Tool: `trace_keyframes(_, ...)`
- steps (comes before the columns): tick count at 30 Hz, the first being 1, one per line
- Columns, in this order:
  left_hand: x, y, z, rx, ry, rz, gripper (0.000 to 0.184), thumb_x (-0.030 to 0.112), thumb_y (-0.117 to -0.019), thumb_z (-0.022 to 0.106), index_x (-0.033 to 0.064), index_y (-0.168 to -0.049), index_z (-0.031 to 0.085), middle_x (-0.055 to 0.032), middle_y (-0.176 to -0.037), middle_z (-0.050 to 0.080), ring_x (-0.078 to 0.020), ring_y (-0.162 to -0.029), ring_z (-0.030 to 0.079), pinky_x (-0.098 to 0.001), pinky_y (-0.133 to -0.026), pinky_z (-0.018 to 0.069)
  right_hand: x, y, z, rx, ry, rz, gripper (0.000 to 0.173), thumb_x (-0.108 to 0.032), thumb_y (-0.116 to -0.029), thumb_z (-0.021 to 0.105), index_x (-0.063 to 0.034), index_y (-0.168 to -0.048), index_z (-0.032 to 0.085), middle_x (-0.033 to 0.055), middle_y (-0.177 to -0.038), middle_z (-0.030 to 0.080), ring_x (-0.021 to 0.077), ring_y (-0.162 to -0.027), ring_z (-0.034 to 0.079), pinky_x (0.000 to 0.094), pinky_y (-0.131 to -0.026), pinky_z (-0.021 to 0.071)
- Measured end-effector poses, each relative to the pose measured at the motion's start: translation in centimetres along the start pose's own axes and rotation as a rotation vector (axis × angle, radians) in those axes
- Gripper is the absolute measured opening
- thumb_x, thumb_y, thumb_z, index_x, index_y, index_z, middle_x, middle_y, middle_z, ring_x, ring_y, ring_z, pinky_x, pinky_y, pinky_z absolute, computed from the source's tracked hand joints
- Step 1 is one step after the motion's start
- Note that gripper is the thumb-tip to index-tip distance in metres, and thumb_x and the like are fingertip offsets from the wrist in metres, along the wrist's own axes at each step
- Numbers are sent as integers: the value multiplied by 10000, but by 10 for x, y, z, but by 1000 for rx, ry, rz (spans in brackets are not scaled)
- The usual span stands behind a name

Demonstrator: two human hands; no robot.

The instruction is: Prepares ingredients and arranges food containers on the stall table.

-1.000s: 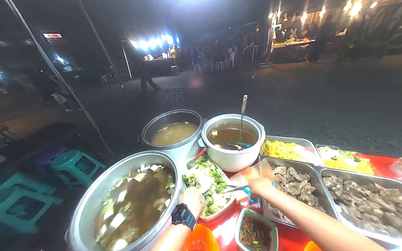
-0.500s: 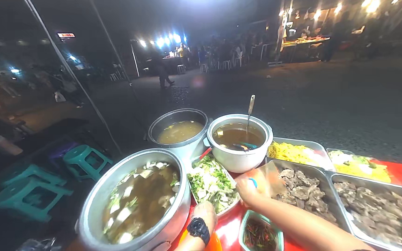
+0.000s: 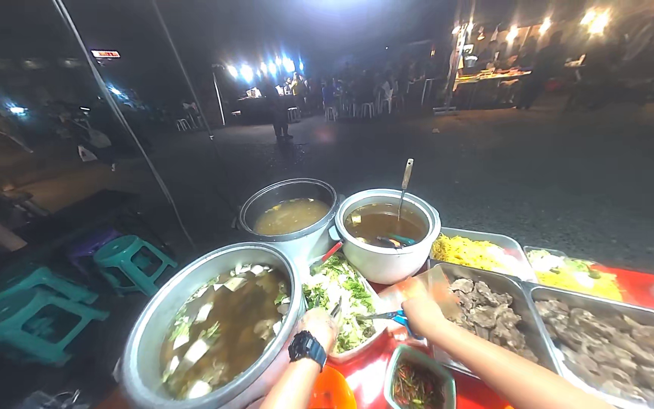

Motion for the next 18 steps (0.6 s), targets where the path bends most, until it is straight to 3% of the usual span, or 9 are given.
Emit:
trace_keyframes(5,-7,-25,21,37,127,16,516,439,-1020,504,-8,-1206,682,-203,-1317,651,-331,-1270,607,-532,-1056,485,17,-33,1,-125,-257,-23,711,-518,-883,722,51,-1296,611,286,-1303,625,434,-1249,594,660,-1008,460)
trace_keyframes(6,-9,-20,19,45,157,32,550,475,-1024,494,-9,-1211,679,-206,-1317,649,-334,-1275,603,-534,-1066,476,19,-41,9,-168,-364,-42,765,-595,-877,718,37,-1297,619,261,-1263,642,392,-1191,615,621,-994,469)
trace_keyframes(8,-19,-14,16,71,279,84,590,534,-1011,505,-1,-1160,701,-205,-1251,673,-336,-1227,623,-543,-1050,476,16,-45,28,-276,-596,-58,712,-679,-895,654,-45,-1218,637,100,-995,619,201,-861,573,434,-784,484)
trace_keyframes(10,-32,-19,22,82,480,146,528,528,-987,551,30,-993,726,-160,-1000,699,-295,-972,669,-518,-881,522,4,-39,48,-433,-879,-113,541,-665,-948,585,-144,-1092,612,-40,-769,525,70,-613,475,275,-573,435)
trace_keyframes(13,-38,-8,40,-85,846,197,385,405,-1049,535,82,-912,694,-10,-706,586,-123,-592,520,-316,-577,447,-18,-34,59,-601,-1183,-284,511,-644,-1010,474,-172,-1178,575,-39,-748,539,71,-576,516,253,-519,470)
trace_keyframes(16,-41,10,60,-329,1147,181,360,364,-1096,441,96,-963,642,39,-621,498,-45,-432,381,-192,-397,323,-25,-37,55,-632,-1277,-372,532,-650,-1021,436,-180,-1231,571,-14,-762,574,91,-566,553,257,-500,496)
trace_keyframes(18,-48,15,74,-459,1224,179,349,383,-1094,428,111,-1022,635,41,-607,485,-38,-400,350,-179,-363,295,-23,-39,49,-625,-1179,-428,527,-664,-1000,466,-200,-1227,568,-37,-767,562,68,-566,534,233,-501,480)
Point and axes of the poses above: each hand's wrist, its own y-axis away from the middle knuckle, its own z-axis out of the palm, x = y × z, the point moved 9 cm from there along -y, towards the middle knuckle
